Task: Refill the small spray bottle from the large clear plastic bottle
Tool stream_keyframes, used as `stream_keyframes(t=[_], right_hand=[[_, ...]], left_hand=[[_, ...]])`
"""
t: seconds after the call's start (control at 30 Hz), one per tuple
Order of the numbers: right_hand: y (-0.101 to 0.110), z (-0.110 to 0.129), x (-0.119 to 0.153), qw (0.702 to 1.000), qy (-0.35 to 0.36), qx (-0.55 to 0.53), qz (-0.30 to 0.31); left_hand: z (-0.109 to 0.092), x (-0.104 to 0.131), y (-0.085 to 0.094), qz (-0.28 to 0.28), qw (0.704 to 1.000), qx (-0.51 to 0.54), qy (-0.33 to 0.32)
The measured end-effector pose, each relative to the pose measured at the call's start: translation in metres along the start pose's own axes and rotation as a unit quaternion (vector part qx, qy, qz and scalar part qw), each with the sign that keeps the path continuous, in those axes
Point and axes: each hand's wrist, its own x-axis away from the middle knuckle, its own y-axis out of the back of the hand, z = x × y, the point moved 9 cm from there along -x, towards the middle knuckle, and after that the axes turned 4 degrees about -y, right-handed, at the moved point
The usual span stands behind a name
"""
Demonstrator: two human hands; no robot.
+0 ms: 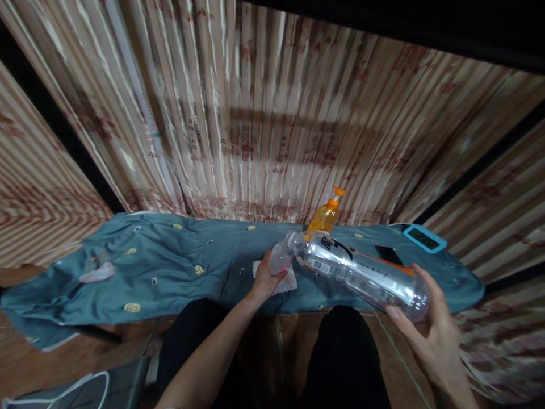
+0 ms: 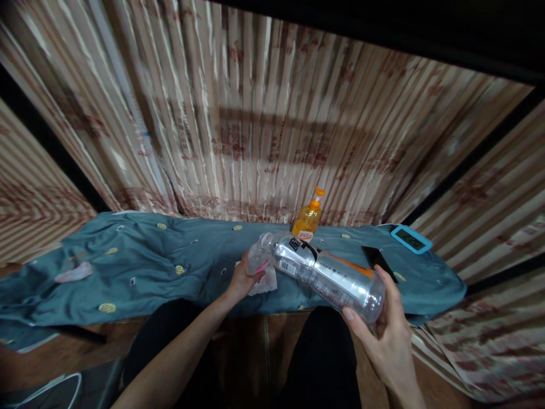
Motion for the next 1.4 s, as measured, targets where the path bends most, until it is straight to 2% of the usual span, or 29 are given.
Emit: stream_keyframes(t=[0.53, 1.0, 1.4], right_hand=[[-0.001, 0.001, -0.001, 0.999, 0.038, 0.016, -0.012], [0.000, 0.002, -0.006, 1.000, 0.000, 0.009, -0.024], [0.002, 0.002, -0.009, 1.000, -0.003, 0.017, -0.026]], left_hand=[[0.003, 0.000, -0.001, 0.003, 1.000, 0.014, 0.010], [-0.002, 0.001, 0.000, -0.001, 1.000, -0.003, 0.007], [0.003, 0.000, 0.000, 0.002, 1.000, 0.000, 0.014]])
